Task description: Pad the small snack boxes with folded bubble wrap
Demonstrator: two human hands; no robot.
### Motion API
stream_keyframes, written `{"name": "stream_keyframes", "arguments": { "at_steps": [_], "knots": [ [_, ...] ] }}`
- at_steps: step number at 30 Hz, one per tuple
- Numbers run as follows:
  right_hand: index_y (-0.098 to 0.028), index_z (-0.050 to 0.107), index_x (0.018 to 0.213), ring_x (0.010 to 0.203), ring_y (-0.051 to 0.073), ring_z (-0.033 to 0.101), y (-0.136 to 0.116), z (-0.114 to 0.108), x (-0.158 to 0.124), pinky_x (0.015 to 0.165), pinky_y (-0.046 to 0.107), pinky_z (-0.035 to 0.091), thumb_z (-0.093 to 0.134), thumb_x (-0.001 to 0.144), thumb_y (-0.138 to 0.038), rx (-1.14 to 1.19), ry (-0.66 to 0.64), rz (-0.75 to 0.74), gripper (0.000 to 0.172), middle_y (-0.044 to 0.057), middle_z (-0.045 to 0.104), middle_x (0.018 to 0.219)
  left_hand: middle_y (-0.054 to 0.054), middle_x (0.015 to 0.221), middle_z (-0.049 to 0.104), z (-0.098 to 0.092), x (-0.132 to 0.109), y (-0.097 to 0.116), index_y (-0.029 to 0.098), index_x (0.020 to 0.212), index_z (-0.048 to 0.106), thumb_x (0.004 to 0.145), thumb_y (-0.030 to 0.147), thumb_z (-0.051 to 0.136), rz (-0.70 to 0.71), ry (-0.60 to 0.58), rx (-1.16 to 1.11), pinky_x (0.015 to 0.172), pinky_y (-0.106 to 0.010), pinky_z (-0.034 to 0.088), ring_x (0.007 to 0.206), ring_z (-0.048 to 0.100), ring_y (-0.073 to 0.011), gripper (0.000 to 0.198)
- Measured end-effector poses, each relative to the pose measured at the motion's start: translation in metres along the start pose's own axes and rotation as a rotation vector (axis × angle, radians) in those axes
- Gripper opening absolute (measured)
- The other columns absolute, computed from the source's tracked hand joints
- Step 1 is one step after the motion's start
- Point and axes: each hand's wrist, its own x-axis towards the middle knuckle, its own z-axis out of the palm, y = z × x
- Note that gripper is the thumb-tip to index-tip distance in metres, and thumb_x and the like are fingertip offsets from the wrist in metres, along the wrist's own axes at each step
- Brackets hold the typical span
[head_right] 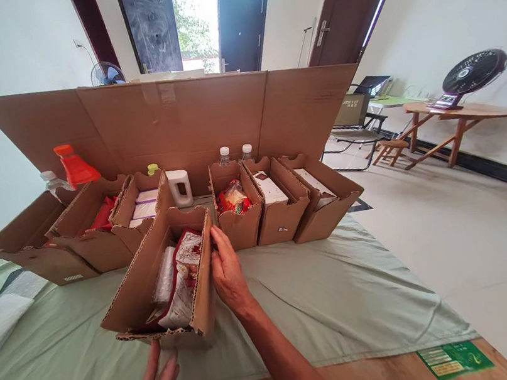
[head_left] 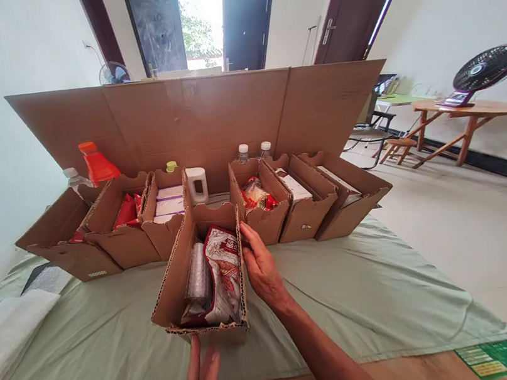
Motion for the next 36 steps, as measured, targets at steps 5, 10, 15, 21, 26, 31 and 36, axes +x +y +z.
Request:
{"name": "stream_keyframes", "arguments": {
  "at_steps": [5,10,15,21,26,31,36],
  "knots": [
    [-0.026,0.054,0.144,0.143,0.020,0.043,0.022,-0.004,0.000,0.122,0.039,0.032,0.049,0.091,-0.022,0.080,-0.050,0.103,0.054,0.002,0.052,0.153,-0.006,0.171,0.004,0.023,0.016,0.018,0.036,0.157,0.031,0.089,0.018,0.056,0.027,-0.002,0.021,0.106,-0.058,0.051,0.141,0.045,-0.0414,0.075],
    [-0.023,0.071,0.120,0.113,0.025,0.067,0.055,-0.004,-0.019,0.096,0.039,0.055,0.053,0.088,-0.030,0.087,-0.002,0.253,0.037,0.005,0.075,0.115,-0.009,0.171,-0.002,0.052,0.048,0.031,0.033,0.156,0.032,0.088,0.011,0.050,-0.015,-0.039,-0.022,0.111,-0.061,0.044,0.149,0.032,-0.0400,0.074],
    [-0.019,0.072,0.106,0.091,0.023,0.071,0.079,0.003,-0.034,0.071,0.034,0.061,0.048,0.086,-0.029,0.092,0.094,0.364,0.033,0.010,0.074,0.106,-0.009,0.171,-0.005,0.068,0.111,0.023,0.027,0.152,0.038,0.087,0.013,0.053,-0.090,-0.075,-0.038,0.115,-0.057,0.040,0.151,0.030,-0.0370,0.069],
    [-0.021,0.069,0.102,0.084,0.021,0.071,0.086,0.008,-0.033,0.062,0.031,0.061,0.049,0.081,-0.030,0.120,0.143,0.413,0.031,0.011,0.069,0.117,-0.015,0.170,-0.002,0.083,0.182,-0.001,0.017,0.146,0.046,0.083,0.018,0.057,-0.077,-0.090,-0.050,0.116,-0.054,0.039,0.151,0.029,-0.0379,0.064],
    [-0.021,0.070,0.097,0.076,0.021,0.071,0.084,0.005,-0.033,0.066,0.032,0.060,0.050,0.079,-0.028,0.103,0.119,0.423,0.028,0.007,0.073,0.086,-0.013,0.170,0.008,0.081,0.187,-0.013,0.020,0.146,0.047,0.082,0.020,0.058,-0.114,-0.102,-0.019,0.110,-0.048,0.048,0.151,0.031,-0.0343,0.065],
    [-0.020,0.070,0.094,0.070,0.020,0.069,0.082,0.001,-0.031,0.064,0.031,0.058,0.051,0.080,-0.032,0.069,0.091,0.413,0.026,0.005,0.073,0.077,-0.015,0.154,0.049,0.039,0.128,-0.041,0.021,0.135,0.061,0.084,0.024,0.060,-0.036,-0.249,0.186,0.113,-0.055,0.044,0.142,0.047,-0.0329,0.051],
    [-0.020,0.069,0.094,0.072,0.021,0.068,0.067,0.003,-0.031,0.065,0.032,0.057,0.051,0.083,-0.035,0.036,0.065,0.370,0.026,0.007,0.073,0.080,-0.010,0.133,0.069,-0.014,0.072,-0.056,0.027,0.123,0.068,0.086,0.021,0.062,0.293,-0.235,0.266,0.104,-0.046,0.054,0.134,0.056,-0.0286,0.038]
  ]
}}
